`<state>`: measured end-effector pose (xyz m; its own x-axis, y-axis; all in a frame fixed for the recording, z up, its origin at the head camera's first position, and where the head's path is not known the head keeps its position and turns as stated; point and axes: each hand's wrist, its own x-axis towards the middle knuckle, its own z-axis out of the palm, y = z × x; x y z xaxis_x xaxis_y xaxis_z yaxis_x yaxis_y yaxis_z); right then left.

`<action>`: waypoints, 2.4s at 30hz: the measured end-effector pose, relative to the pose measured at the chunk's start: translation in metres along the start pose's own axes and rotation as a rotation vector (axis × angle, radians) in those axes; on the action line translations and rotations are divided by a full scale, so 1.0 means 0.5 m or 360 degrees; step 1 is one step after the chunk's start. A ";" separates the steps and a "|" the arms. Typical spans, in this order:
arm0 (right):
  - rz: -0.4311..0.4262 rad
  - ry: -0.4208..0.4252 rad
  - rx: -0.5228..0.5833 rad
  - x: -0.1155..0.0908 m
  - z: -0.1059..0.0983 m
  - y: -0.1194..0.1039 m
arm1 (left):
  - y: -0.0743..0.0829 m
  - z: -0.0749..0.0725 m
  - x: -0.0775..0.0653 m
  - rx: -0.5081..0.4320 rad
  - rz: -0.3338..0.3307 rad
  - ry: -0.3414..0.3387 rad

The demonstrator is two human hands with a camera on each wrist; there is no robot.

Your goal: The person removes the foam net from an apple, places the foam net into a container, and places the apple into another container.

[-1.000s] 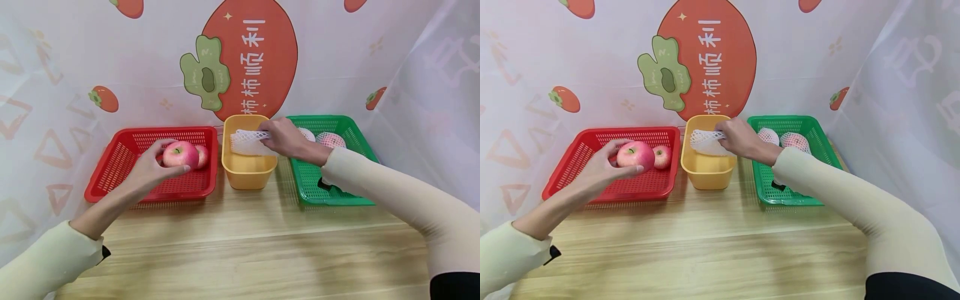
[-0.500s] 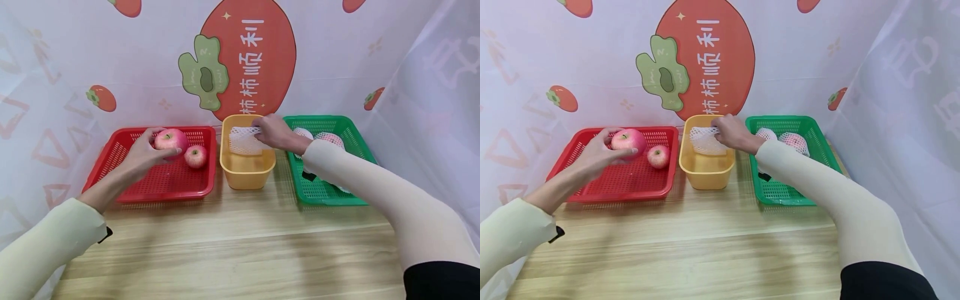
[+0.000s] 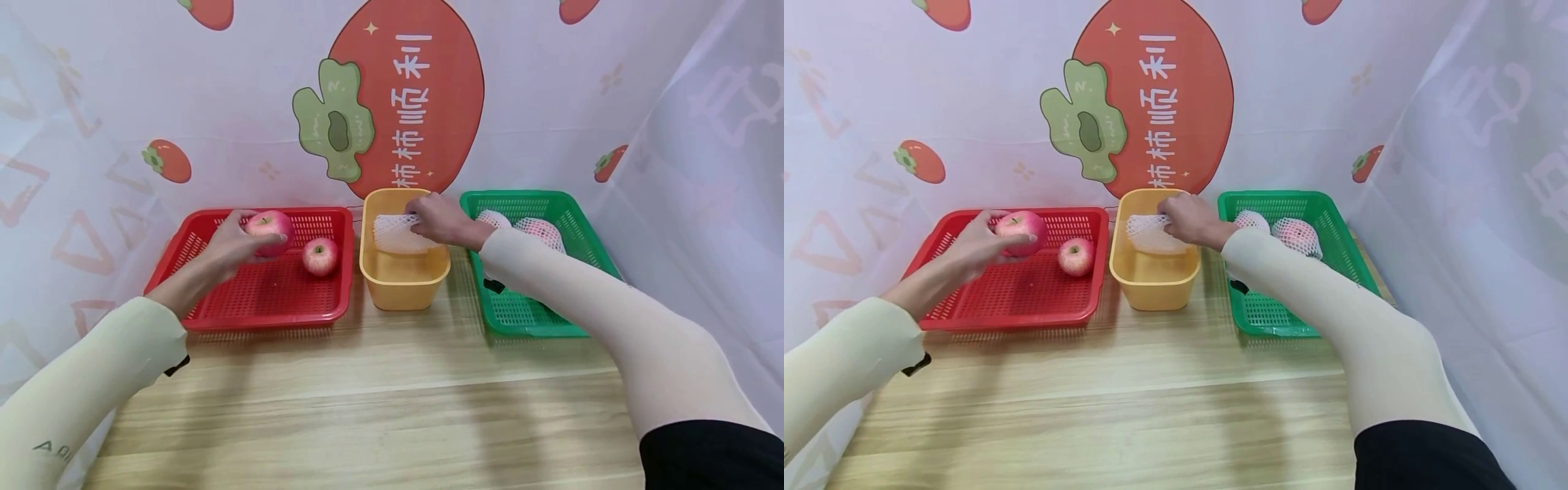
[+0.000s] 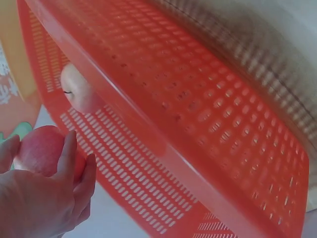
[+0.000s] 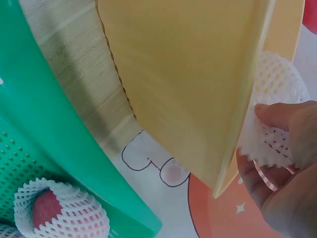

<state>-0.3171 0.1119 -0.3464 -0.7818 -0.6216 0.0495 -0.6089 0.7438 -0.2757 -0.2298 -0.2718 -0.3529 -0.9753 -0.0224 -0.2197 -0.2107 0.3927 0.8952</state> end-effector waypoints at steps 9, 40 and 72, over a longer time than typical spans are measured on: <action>-0.0032 -0.0104 -0.0097 0.016 0.019 0.002 | -0.017 -0.003 0.036 0.0078 -0.0136 0.0011; 0.0461 -0.0112 -0.0254 -0.166 -0.102 0.124 | -0.047 0.020 0.071 0.0390 -0.0439 -0.0215; 0.0870 -0.0673 -0.0039 -0.387 -0.050 0.284 | -0.066 0.027 0.082 0.0651 -0.0458 -0.0358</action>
<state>-0.2555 0.3440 -0.3710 -0.8608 -0.1943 -0.4703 -0.1490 0.9800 -0.1321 -0.2619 -0.2731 -0.3966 -0.8345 -0.0022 -0.5510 -0.3801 0.7263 0.5727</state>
